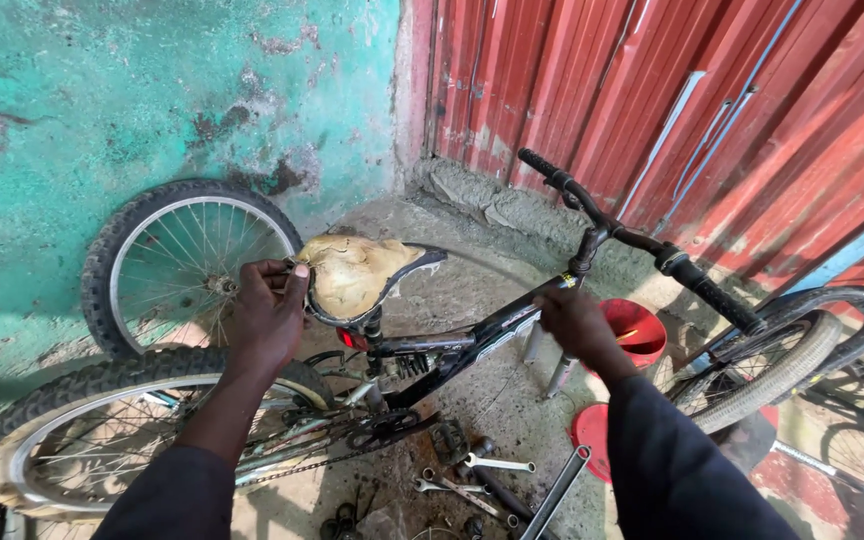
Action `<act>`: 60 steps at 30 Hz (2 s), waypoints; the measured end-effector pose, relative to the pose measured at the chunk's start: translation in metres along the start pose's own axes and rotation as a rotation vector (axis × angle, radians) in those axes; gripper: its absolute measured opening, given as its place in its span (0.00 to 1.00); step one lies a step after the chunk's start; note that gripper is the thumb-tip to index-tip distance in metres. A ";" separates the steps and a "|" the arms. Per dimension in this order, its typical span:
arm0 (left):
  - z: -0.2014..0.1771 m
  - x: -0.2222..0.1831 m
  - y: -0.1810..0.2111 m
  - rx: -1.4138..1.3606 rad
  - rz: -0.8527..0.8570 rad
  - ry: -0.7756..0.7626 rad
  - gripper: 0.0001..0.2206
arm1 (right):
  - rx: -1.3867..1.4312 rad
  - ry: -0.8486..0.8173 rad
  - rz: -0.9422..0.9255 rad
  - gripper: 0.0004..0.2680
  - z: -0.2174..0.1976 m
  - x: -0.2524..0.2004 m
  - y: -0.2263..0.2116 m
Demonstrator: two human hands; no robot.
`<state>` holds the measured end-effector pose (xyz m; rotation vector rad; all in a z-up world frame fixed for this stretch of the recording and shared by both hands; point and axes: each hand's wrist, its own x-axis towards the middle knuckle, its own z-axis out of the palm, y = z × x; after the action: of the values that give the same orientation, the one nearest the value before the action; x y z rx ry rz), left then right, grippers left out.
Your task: A person is performing maintenance on a bicycle, specifically threading a cable through the frame and adjusting the chain and derailleur.
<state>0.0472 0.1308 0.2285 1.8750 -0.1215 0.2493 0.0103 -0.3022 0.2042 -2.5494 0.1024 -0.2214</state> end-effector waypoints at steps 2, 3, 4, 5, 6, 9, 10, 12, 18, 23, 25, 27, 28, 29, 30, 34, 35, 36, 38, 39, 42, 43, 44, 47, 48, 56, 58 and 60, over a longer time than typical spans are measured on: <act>0.000 -0.004 0.006 0.055 0.017 0.037 0.25 | 0.270 0.120 0.019 0.09 -0.012 -0.006 -0.025; 0.000 -0.005 0.008 0.104 0.037 0.069 0.26 | 0.536 0.243 0.044 0.09 -0.018 -0.008 -0.037; 0.002 -0.004 0.012 0.109 0.030 0.072 0.26 | 0.540 0.234 0.045 0.09 -0.012 0.002 -0.021; 0.004 -0.003 0.015 0.241 0.111 0.163 0.27 | 0.531 0.256 0.066 0.10 -0.005 0.013 -0.005; 0.007 -0.007 0.016 0.375 0.183 0.245 0.28 | 0.520 0.273 0.097 0.12 0.004 0.018 0.014; 0.018 -0.001 0.024 0.588 0.824 0.293 0.18 | 0.447 -0.014 0.074 0.13 0.043 0.000 0.030; 0.026 -0.007 0.025 0.587 0.819 0.283 0.18 | 0.448 -0.018 0.084 0.13 0.038 -0.010 0.008; 0.041 -0.019 0.027 0.651 0.917 0.169 0.18 | 0.819 -0.109 0.060 0.10 0.028 -0.027 -0.038; 0.044 0.003 0.012 0.656 0.880 0.154 0.14 | 0.718 0.224 -0.106 0.09 -0.016 -0.039 -0.037; 0.045 -0.006 0.022 0.723 0.849 0.107 0.14 | 1.125 0.716 -0.044 0.06 -0.042 -0.024 0.028; 0.051 -0.015 0.032 0.751 0.844 0.074 0.14 | 1.301 0.800 0.002 0.05 -0.060 -0.016 0.067; 0.064 -0.025 0.038 0.724 1.100 0.027 0.07 | 1.245 1.123 -0.102 0.07 -0.080 -0.014 0.104; 0.064 -0.029 0.042 0.727 1.095 0.026 0.07 | 1.247 1.119 -0.100 0.07 -0.093 -0.019 0.111; 0.064 -0.033 0.046 0.739 1.044 0.024 0.07 | 1.083 1.191 -0.041 0.10 -0.106 -0.024 0.119; 0.063 -0.038 0.051 0.753 0.993 0.020 0.08 | 0.919 1.256 0.018 0.12 -0.118 -0.030 0.126; 0.054 -0.008 0.031 0.837 0.721 0.080 0.20 | 0.599 1.024 0.010 0.10 -0.141 0.022 0.313; 0.050 -0.003 0.026 0.830 0.686 0.098 0.21 | 0.558 1.070 -0.094 0.09 -0.128 -0.001 0.233; 0.049 0.002 0.021 0.818 0.650 0.117 0.22 | 0.510 1.113 -0.202 0.08 -0.115 -0.033 0.144; 0.050 0.001 0.020 0.778 0.665 0.123 0.21 | 0.539 0.834 -0.182 0.06 -0.083 -0.047 0.077; 0.048 0.000 0.020 0.746 0.678 0.132 0.19 | 0.565 0.552 -0.166 0.04 -0.064 -0.054 0.042; 0.038 -0.003 0.023 0.569 0.684 0.109 0.15 | 0.474 -0.080 0.011 0.09 -0.009 -0.051 0.051; 0.035 0.000 0.017 0.570 0.685 0.108 0.15 | 0.476 -0.079 0.011 0.09 0.013 -0.052 0.077; 0.034 0.004 0.012 0.545 0.716 0.111 0.16 | 0.533 -0.328 0.232 0.10 0.033 -0.052 0.104; 0.027 0.003 0.014 0.531 0.749 0.080 0.17 | 0.296 -0.618 0.327 0.10 0.031 -0.067 0.073; 0.023 -0.002 0.016 0.547 0.741 0.045 0.18 | 0.010 -0.659 0.201 0.09 0.021 -0.076 0.043; 0.025 -0.005 0.012 0.582 0.720 0.044 0.20 | 0.103 -0.463 0.261 0.09 0.018 -0.066 0.032; 0.025 -0.005 0.011 0.585 0.712 0.038 0.20 | 0.086 -0.543 0.287 0.11 0.024 -0.075 0.024; 0.025 -0.003 0.009 0.566 0.731 0.031 0.21 | -0.283 -0.873 0.088 0.09 0.020 -0.088 0.004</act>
<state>0.0451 0.1045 0.2288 2.3173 -0.7887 0.8846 -0.0729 -0.2838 0.1737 -2.6681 -0.0992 0.9931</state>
